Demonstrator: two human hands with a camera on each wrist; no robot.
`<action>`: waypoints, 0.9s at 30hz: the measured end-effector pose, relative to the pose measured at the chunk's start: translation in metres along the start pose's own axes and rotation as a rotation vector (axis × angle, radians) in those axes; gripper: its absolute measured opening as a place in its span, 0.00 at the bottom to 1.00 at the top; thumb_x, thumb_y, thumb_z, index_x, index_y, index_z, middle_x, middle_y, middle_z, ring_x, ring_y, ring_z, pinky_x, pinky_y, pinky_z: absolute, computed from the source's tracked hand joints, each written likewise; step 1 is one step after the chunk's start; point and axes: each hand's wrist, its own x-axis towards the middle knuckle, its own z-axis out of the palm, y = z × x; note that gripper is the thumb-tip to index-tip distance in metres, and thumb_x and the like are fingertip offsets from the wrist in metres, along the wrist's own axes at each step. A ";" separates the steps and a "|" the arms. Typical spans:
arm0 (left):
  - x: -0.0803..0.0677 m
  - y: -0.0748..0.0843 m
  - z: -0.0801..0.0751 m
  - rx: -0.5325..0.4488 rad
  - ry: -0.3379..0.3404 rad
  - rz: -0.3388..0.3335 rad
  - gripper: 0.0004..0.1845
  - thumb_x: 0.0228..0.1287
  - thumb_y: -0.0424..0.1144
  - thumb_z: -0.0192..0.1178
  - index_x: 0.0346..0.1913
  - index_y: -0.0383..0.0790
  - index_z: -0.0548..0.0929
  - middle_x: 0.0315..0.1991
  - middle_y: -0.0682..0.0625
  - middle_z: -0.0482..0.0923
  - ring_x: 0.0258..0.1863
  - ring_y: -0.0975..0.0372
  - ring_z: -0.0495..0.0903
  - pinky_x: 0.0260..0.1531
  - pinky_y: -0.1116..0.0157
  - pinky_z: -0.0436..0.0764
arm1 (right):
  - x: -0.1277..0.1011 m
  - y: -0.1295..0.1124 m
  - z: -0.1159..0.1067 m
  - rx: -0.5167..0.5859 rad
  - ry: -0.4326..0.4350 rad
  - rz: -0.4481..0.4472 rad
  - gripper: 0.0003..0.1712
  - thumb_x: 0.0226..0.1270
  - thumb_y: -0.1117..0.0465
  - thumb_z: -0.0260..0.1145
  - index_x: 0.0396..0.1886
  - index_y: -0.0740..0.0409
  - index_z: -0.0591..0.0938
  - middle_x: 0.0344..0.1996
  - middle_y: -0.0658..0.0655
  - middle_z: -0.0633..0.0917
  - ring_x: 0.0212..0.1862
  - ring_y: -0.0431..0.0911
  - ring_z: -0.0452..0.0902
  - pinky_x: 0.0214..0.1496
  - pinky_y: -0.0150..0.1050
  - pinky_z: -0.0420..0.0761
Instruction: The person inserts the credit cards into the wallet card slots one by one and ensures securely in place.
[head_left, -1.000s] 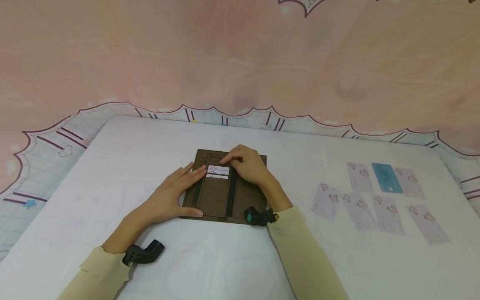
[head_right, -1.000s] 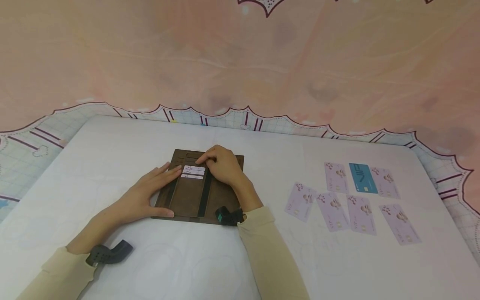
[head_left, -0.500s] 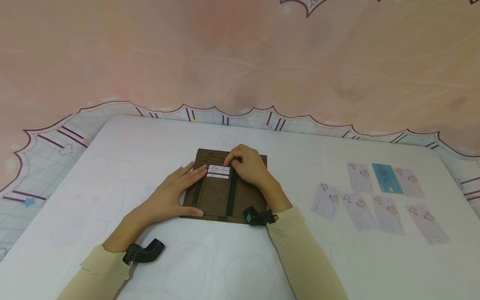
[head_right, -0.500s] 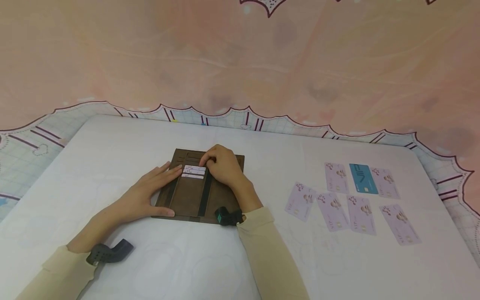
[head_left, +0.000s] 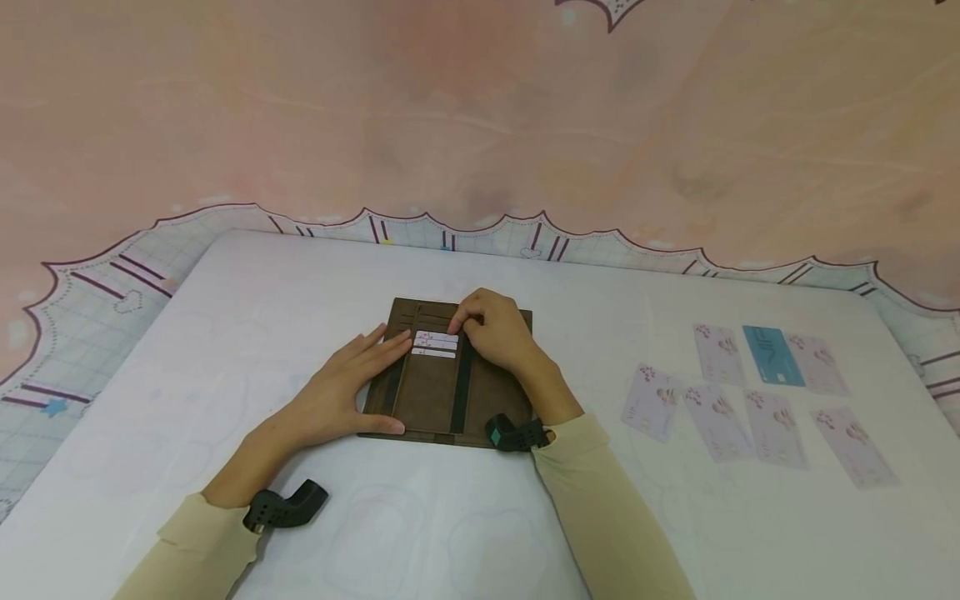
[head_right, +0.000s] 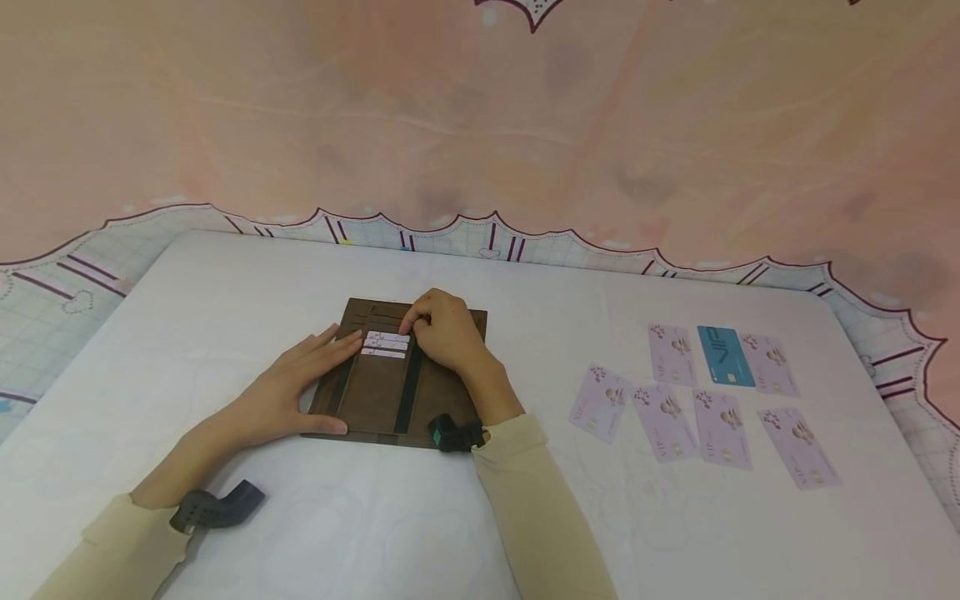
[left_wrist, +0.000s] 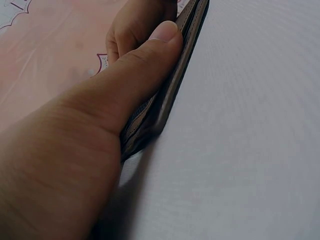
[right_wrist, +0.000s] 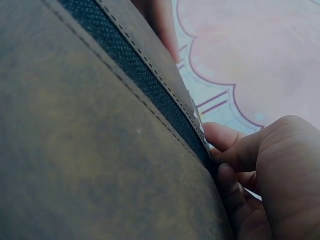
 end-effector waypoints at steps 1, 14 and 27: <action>0.000 0.000 0.000 -0.001 -0.001 -0.001 0.56 0.45 0.63 0.71 0.74 0.44 0.58 0.74 0.49 0.55 0.74 0.50 0.43 0.70 0.48 0.45 | 0.000 0.000 0.000 0.000 -0.001 0.000 0.17 0.63 0.73 0.56 0.23 0.55 0.86 0.36 0.52 0.81 0.40 0.45 0.75 0.43 0.38 0.75; 0.001 -0.002 0.002 0.004 0.007 0.022 0.56 0.45 0.63 0.71 0.74 0.43 0.58 0.73 0.48 0.55 0.74 0.50 0.43 0.70 0.49 0.44 | -0.001 0.000 0.000 0.015 -0.022 0.022 0.16 0.65 0.71 0.56 0.25 0.55 0.87 0.38 0.51 0.80 0.44 0.46 0.75 0.49 0.40 0.75; 0.001 -0.001 0.001 0.007 0.011 0.023 0.56 0.43 0.62 0.72 0.74 0.43 0.58 0.73 0.48 0.55 0.74 0.50 0.44 0.70 0.49 0.45 | -0.001 -0.001 0.000 0.008 -0.049 0.000 0.17 0.68 0.70 0.55 0.29 0.54 0.88 0.39 0.51 0.79 0.45 0.46 0.75 0.51 0.40 0.75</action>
